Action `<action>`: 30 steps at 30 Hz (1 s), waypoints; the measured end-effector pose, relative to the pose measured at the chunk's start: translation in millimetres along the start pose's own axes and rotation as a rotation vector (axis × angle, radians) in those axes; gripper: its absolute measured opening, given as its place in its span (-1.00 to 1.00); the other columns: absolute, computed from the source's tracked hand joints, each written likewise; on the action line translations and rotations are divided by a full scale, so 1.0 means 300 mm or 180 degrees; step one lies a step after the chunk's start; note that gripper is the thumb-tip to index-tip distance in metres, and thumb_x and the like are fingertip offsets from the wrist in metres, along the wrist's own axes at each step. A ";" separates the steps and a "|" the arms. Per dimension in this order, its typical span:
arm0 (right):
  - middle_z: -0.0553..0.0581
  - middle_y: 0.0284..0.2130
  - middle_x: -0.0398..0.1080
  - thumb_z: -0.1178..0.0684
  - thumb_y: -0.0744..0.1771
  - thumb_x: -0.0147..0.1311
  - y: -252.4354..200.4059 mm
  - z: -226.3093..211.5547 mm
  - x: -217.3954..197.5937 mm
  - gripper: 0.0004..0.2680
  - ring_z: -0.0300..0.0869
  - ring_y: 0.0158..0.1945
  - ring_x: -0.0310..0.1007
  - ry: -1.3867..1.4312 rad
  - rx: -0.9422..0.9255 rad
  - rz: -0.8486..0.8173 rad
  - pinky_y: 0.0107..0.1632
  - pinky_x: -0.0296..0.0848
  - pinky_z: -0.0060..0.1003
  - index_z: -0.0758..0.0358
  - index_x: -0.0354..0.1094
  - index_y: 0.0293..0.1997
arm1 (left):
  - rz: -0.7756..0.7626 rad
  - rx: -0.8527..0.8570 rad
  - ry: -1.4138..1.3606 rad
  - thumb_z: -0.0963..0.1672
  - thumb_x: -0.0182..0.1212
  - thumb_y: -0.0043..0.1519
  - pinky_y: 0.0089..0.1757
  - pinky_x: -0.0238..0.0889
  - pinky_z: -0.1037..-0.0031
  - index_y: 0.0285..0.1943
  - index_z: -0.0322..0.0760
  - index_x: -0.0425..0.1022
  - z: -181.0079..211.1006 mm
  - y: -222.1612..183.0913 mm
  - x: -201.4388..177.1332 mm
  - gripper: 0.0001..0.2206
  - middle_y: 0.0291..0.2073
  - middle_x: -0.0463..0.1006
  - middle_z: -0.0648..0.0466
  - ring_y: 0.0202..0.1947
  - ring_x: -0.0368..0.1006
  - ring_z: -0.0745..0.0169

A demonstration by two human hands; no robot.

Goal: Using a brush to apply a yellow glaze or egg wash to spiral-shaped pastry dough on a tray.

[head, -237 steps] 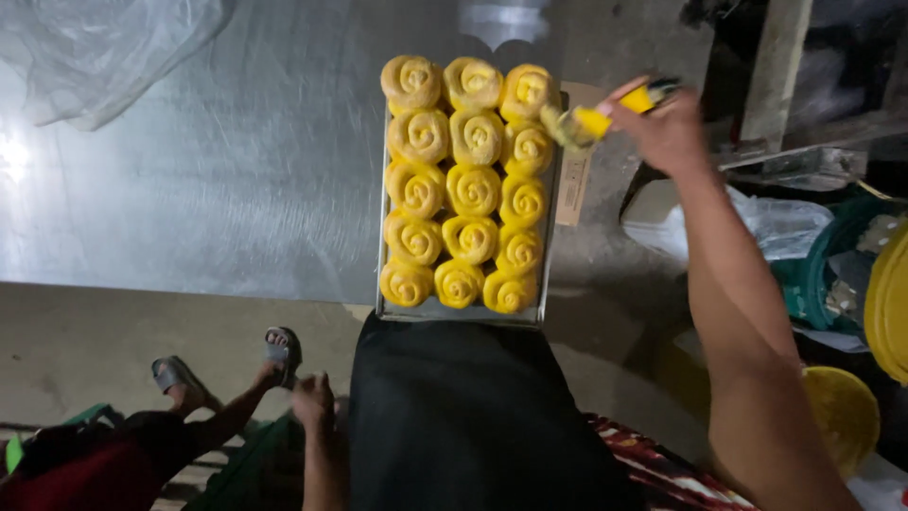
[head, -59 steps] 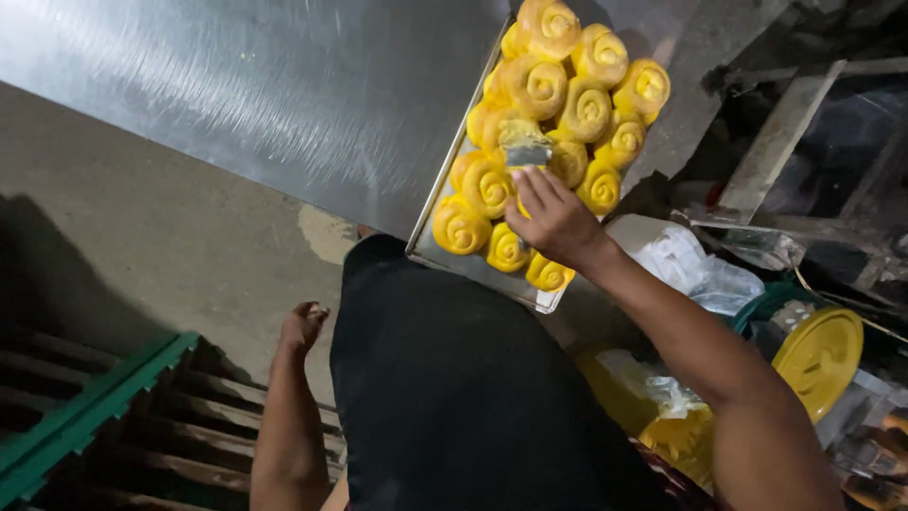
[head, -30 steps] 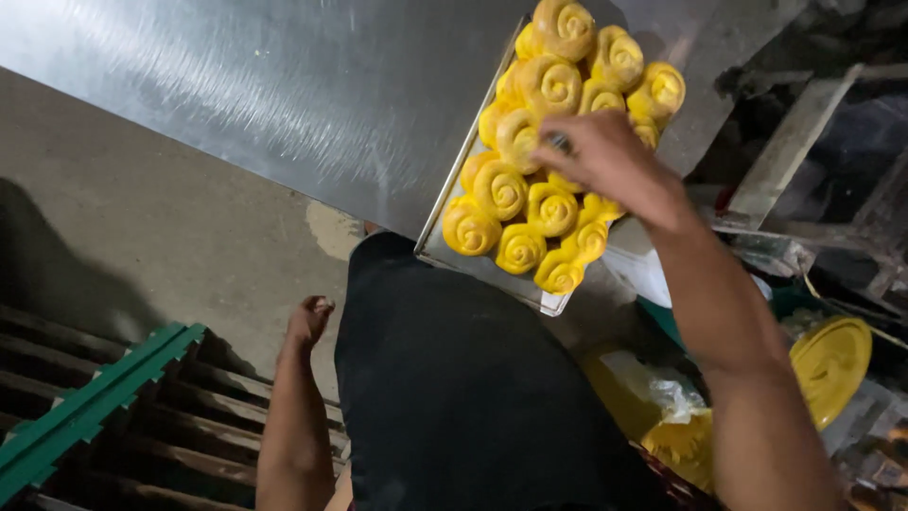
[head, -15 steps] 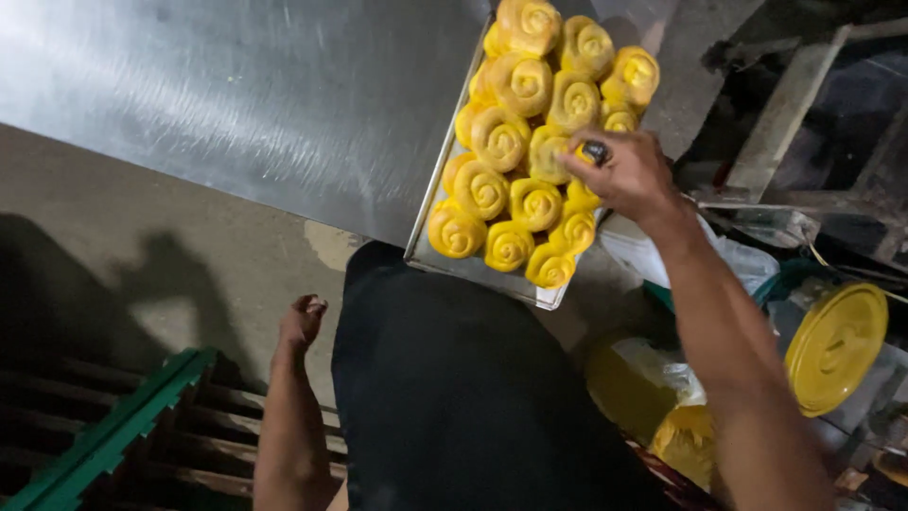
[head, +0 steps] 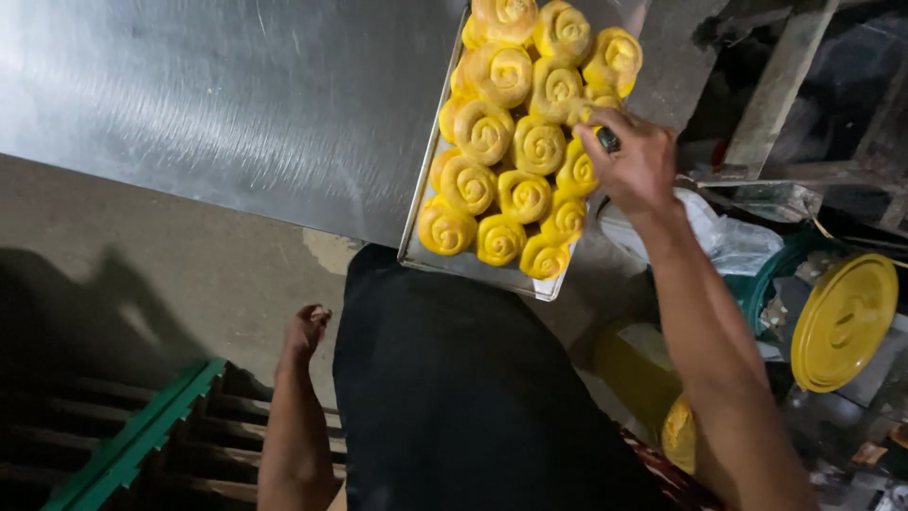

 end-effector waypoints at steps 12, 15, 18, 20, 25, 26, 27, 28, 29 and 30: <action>0.24 -0.38 0.52 -0.02 0.35 0.38 -0.099 0.175 -0.082 -0.85 -0.09 -0.36 0.50 0.0350 0.0586 -0.0353 -0.25 0.45 -0.21 0.21 0.56 -0.14 | -0.0106 0.0163 -0.0305 -0.15 0.25 0.28 -0.22 0.32 0.34 0.19 -0.35 0.50 0.012 0.022 0.015 -0.70 -0.08 0.64 -0.03 -0.24 0.48 0.23; 0.21 -0.27 0.55 0.00 0.38 0.36 -0.117 0.158 -0.040 -0.84 -0.20 -0.26 0.52 0.0449 0.0235 0.0096 -0.18 0.47 -0.25 0.24 0.54 -0.10 | -0.0120 0.0006 0.0101 -0.17 0.22 0.32 -0.21 0.31 0.31 0.24 -0.33 0.48 0.077 0.007 -0.011 -0.70 -0.07 0.63 -0.04 -0.22 0.48 0.17; 0.18 -0.25 0.58 0.01 0.36 0.34 -0.167 0.142 -0.036 -0.85 -0.27 -0.23 0.53 0.0791 0.0261 0.0030 -0.16 0.49 -0.29 0.24 0.53 -0.11 | -0.0152 -0.0121 -0.0012 -0.18 0.19 0.34 -0.21 0.31 0.30 0.26 -0.36 0.47 0.101 0.035 -0.014 -0.69 -0.07 0.63 -0.04 -0.23 0.46 0.14; 0.17 -0.28 0.59 0.02 0.35 0.33 -0.197 0.148 -0.069 -0.85 -0.29 -0.24 0.53 0.0987 0.0402 -0.0166 -0.17 0.50 -0.30 0.24 0.53 -0.12 | -0.0184 0.0014 -0.0483 -0.20 0.16 0.32 -0.20 0.32 0.34 0.24 -0.41 0.47 0.109 0.038 -0.013 -0.69 -0.07 0.63 -0.02 -0.20 0.46 0.18; 0.19 -0.22 0.54 0.02 0.35 0.34 -0.202 0.217 -0.159 -0.86 -0.28 -0.34 0.47 0.0680 0.0685 -0.0453 -0.25 0.44 -0.29 0.24 0.54 -0.15 | -0.0187 0.0178 -0.0849 -0.18 0.17 0.32 -0.13 0.35 0.46 0.24 -0.41 0.45 0.097 0.067 0.006 -0.69 -0.08 0.62 -0.03 -0.13 0.52 0.27; 0.19 -0.22 0.54 0.02 0.35 0.34 -0.199 0.230 -0.140 -0.86 -0.28 -0.34 0.47 0.0682 0.0682 -0.0459 -0.25 0.44 -0.29 0.24 0.54 -0.15 | -0.0183 0.0173 -0.0852 -0.18 0.17 0.32 -0.13 0.35 0.46 0.24 -0.41 0.45 0.099 0.065 0.011 -0.69 -0.08 0.62 -0.03 -0.13 0.52 0.27; 0.16 -0.25 0.55 0.01 0.37 0.33 -0.197 0.248 -0.127 -0.86 -0.29 -0.31 0.48 0.0756 0.0794 -0.0134 -0.22 0.45 -0.30 0.23 0.55 -0.12 | -0.0290 -0.0035 -0.0921 -0.18 0.21 0.32 -0.18 0.30 0.40 0.24 -0.41 0.46 0.097 0.064 0.020 -0.68 -0.08 0.61 -0.01 -0.18 0.46 0.22; 0.12 -0.28 0.57 0.00 0.40 0.33 -0.205 0.260 -0.104 -0.86 -0.30 -0.28 0.48 0.0849 0.0919 0.0184 -0.18 0.46 -0.31 0.22 0.55 -0.10 | -0.0389 -0.0259 -0.0967 -0.17 0.24 0.32 -0.23 0.25 0.33 0.25 -0.40 0.46 0.084 0.052 0.012 -0.68 -0.09 0.59 0.01 -0.24 0.39 0.17; 0.12 -0.28 0.57 0.00 0.40 0.33 -0.237 0.268 -0.055 -0.86 -0.30 -0.28 0.48 0.0871 0.0934 0.0170 -0.18 0.46 -0.31 0.22 0.55 -0.10 | -0.0379 -0.0279 -0.0949 -0.17 0.24 0.32 -0.23 0.25 0.33 0.25 -0.40 0.46 0.063 0.025 0.013 -0.68 -0.09 0.59 0.01 -0.24 0.39 0.17; 0.10 -0.24 0.59 0.02 0.40 0.33 -0.258 0.278 -0.016 -0.88 -0.28 -0.17 0.51 0.0991 0.0777 0.0284 -0.10 0.47 -0.31 0.23 0.56 -0.10 | -0.0269 -0.0171 -0.0574 -0.13 0.21 0.34 -0.21 0.28 0.35 0.24 -0.35 0.46 0.067 0.028 0.014 -0.68 -0.10 0.61 0.06 -0.23 0.43 0.21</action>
Point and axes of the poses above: each hand's wrist, its own y-axis towards the middle knuckle, its own x-axis out of the palm, z = x × y, the point moved 2 cm from there along y, towards the middle knuckle
